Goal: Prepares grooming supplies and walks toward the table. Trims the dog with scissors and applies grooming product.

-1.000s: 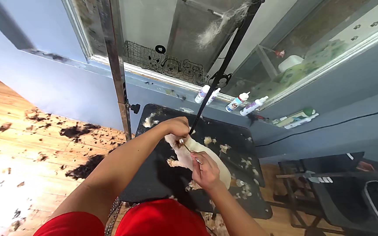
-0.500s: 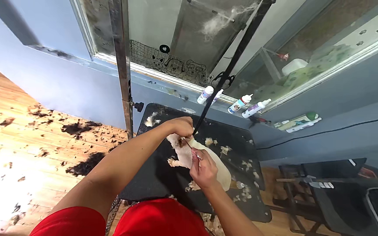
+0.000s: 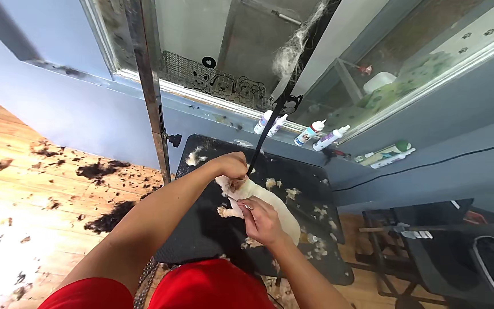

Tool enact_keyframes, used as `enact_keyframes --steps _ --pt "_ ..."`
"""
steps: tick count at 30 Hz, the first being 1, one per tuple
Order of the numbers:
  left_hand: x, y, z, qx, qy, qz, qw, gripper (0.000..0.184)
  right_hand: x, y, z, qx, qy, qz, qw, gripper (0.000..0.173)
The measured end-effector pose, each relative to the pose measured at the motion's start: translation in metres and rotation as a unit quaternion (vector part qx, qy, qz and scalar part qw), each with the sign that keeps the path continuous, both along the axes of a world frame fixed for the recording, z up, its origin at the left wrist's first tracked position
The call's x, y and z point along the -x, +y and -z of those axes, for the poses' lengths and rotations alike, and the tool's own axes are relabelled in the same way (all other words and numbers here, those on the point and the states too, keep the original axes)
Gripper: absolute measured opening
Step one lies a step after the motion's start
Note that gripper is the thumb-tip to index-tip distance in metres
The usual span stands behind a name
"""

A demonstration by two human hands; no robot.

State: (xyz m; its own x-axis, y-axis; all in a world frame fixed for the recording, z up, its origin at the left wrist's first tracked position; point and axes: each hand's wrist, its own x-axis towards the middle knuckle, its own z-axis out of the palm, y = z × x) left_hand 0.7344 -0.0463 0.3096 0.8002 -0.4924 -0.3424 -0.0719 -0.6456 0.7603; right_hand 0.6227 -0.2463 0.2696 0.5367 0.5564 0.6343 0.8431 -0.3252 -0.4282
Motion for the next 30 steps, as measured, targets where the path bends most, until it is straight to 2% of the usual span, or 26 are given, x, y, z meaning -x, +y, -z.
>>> enact_keyframes --steps 3,6,8,11,15,18,20,22,24,27,30 --pt "-0.001 0.000 -0.001 0.002 -0.002 0.009 1.000 0.022 -0.003 -0.006 0.008 0.003 -0.041 0.036 0.999 0.019" --pt "-0.001 0.000 0.001 -0.005 -0.002 0.008 1.000 0.021 -0.008 -0.009 0.006 0.033 -0.014 0.018 0.999 0.022" --pt "-0.002 0.002 0.003 0.001 0.000 0.004 1.000 0.022 -0.010 -0.009 -0.005 0.019 -0.001 0.004 1.000 0.018" --pt "-0.001 0.001 -0.001 0.002 0.005 0.005 1.000 0.021 -0.010 -0.009 -0.003 0.020 -0.020 0.020 0.999 0.020" --pt "-0.001 -0.002 -0.002 -0.005 0.008 0.008 1.000 0.021 -0.007 -0.008 -0.007 0.029 0.064 -0.043 0.997 0.016" --pt "0.000 -0.001 -0.003 -0.011 0.002 0.008 1.000 0.021 -0.002 -0.007 -0.006 0.002 0.020 -0.010 1.000 0.016" --pt "0.000 -0.003 -0.003 -0.010 0.004 0.009 1.000 0.020 -0.005 -0.010 0.002 0.031 -0.012 0.022 0.999 0.022" --pt "0.001 -0.004 -0.004 -0.012 0.003 0.010 1.000 0.020 -0.005 -0.012 0.006 0.080 0.022 -0.007 0.997 0.021" --pt "0.001 -0.005 -0.006 -0.026 -0.003 0.010 1.000 0.019 -0.002 -0.014 0.005 0.084 0.055 -0.038 0.994 0.018" --pt "0.002 -0.008 -0.007 -0.050 -0.030 0.019 0.998 0.020 0.001 -0.015 0.000 0.017 0.003 0.006 1.000 0.020" --pt "0.003 -0.012 -0.011 -0.080 -0.036 0.027 0.996 0.019 -0.004 -0.018 -0.001 0.058 -0.053 0.039 0.996 0.023"
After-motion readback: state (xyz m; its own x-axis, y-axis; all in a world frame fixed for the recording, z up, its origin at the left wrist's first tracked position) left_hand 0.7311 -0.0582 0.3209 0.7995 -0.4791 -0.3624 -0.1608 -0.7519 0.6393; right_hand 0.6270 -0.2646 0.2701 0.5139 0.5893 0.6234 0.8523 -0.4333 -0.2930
